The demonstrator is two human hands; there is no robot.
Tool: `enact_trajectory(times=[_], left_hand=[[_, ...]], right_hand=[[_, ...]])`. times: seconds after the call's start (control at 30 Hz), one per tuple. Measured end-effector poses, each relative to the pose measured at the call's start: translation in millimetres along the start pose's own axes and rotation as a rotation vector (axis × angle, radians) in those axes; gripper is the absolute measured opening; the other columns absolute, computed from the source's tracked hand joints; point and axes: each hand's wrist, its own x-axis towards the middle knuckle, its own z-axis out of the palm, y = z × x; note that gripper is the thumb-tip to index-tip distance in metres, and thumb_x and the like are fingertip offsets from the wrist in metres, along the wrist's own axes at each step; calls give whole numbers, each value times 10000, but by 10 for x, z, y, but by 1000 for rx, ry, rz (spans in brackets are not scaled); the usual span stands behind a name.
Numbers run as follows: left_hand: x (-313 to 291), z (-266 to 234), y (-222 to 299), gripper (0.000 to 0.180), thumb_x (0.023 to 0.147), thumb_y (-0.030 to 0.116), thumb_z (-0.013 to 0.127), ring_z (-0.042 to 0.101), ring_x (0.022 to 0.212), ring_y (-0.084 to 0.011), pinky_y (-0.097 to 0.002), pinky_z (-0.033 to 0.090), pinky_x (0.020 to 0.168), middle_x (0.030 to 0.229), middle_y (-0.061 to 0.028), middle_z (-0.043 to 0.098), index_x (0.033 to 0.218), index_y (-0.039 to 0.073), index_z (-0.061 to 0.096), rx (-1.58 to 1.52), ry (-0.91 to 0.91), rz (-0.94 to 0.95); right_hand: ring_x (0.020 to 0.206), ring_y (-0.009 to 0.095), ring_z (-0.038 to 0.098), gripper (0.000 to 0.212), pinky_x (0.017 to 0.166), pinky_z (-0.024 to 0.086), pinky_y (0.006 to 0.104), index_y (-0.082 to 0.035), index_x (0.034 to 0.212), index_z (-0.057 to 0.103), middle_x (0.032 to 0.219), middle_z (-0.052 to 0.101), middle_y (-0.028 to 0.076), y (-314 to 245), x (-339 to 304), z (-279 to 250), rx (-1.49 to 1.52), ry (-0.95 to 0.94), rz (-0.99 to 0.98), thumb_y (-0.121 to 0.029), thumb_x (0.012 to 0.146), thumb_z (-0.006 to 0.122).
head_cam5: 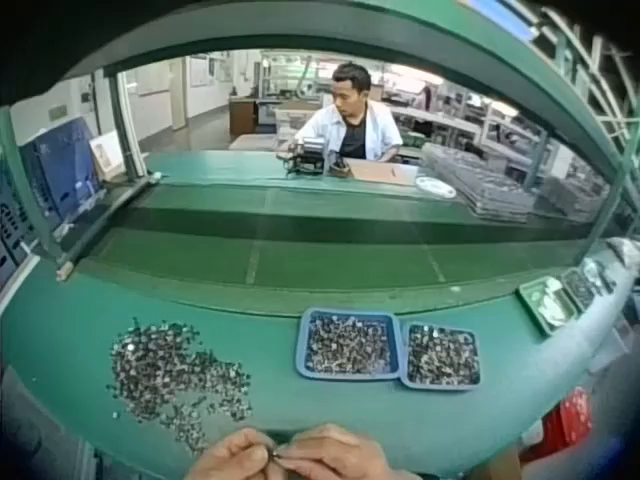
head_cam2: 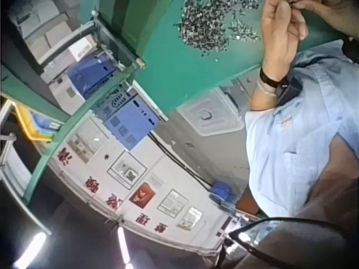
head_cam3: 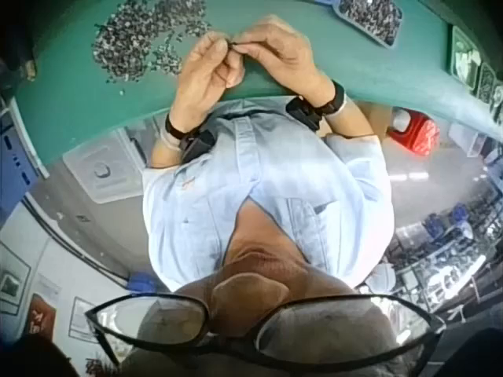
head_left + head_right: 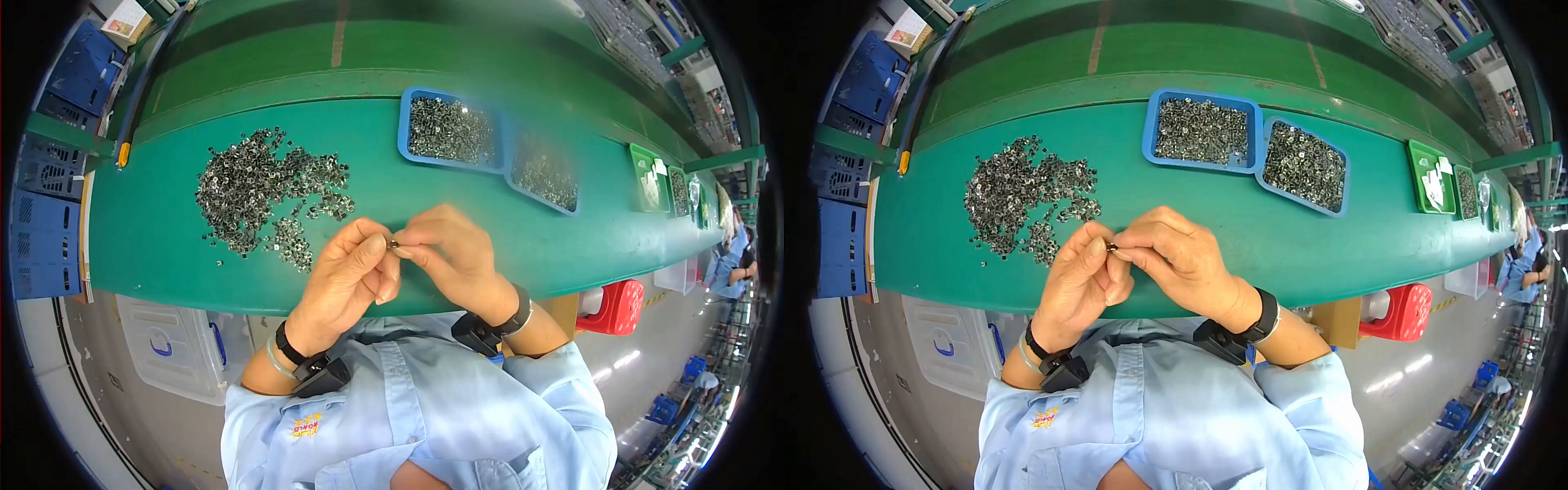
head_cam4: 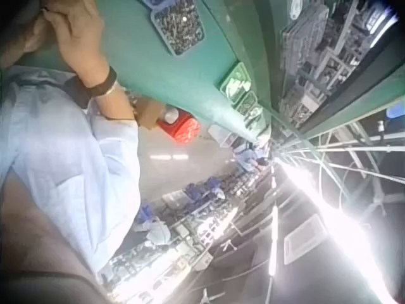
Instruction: The person picks up a small metal component from a pile, rotates it between their fingers, and places it into a blue tray, repeating this process for several more components.
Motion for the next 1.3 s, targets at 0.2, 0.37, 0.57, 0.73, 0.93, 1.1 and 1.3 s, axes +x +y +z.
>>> enact_trajectory(times=[0.2, 0.37, 0.57, 0.73, 0.93, 1.1, 1.3], left_hand=[[8, -5, -30, 145, 934, 202, 518, 502, 535, -134, -265, 383, 474, 828, -89, 630, 974, 62, 521, -118, -43, -39], [-7, 87, -5, 197, 926, 254, 529, 460, 481, -133, -257, 344, 444, 668, -46, 538, 966, 63, 499, 25, 44, -12], [-22, 92, 102, 131, 922, 186, 545, 505, 537, -110, -236, 388, 463, 724, -53, 585, 930, 56, 525, 105, 29, -48], [-39, 43, 108, 139, 922, 190, 547, 503, 537, -105, -228, 397, 469, 685, -52, 569, 916, 53, 525, 216, 97, -71], [-37, -13, 43, 148, 928, 200, 537, 503, 543, -105, -225, 396, 481, 675, -59, 569, 924, 53, 531, 150, 115, -88], [-52, 48, 67, 161, 935, 213, 525, 504, 555, -105, -227, 396, 488, 690, -66, 575, 934, 52, 533, 131, 127, -77], [-44, 55, 44, 154, 935, 209, 524, 503, 556, -108, -232, 397, 490, 696, -64, 573, 939, 55, 529, 110, 100, -58]], right_hand=[[742, 219, 615, 193, 587, 503, 304, -54, 913, 615, 827, 614, 66, 21, -10, -3, -49, 3, -114, -10, 738, 683], [713, 221, 614, 194, 569, 500, 308, -48, 894, 612, 821, 604, 64, -2, 1, -28, -98, -19, -162, -10, 721, 692], [694, 222, 610, 182, 555, 496, 313, -48, 877, 611, 811, 593, 61, -13, -3, -38, -131, -50, -183, -20, 718, 695], [684, 218, 603, 173, 548, 483, 304, -39, 868, 619, 793, 605, 73, -10, 18, -45, -165, -98, -138, -9, 716, 699], [695, 209, 596, 171, 559, 479, 301, -37, 860, 628, 785, 612, 69, 25, 19, -43, -128, -105, -62, -7, 712, 707], [705, 203, 594, 153, 575, 478, 300, -48, 849, 638, 786, 618, 64, 24, 4, -51, -52, -80, 19, -19, 717, 707], [707, 199, 595, 140, 580, 476, 297, -57, 850, 644, 786, 625, 60, 25, -19, -45, -38, -51, 58, -33, 726, 704]])
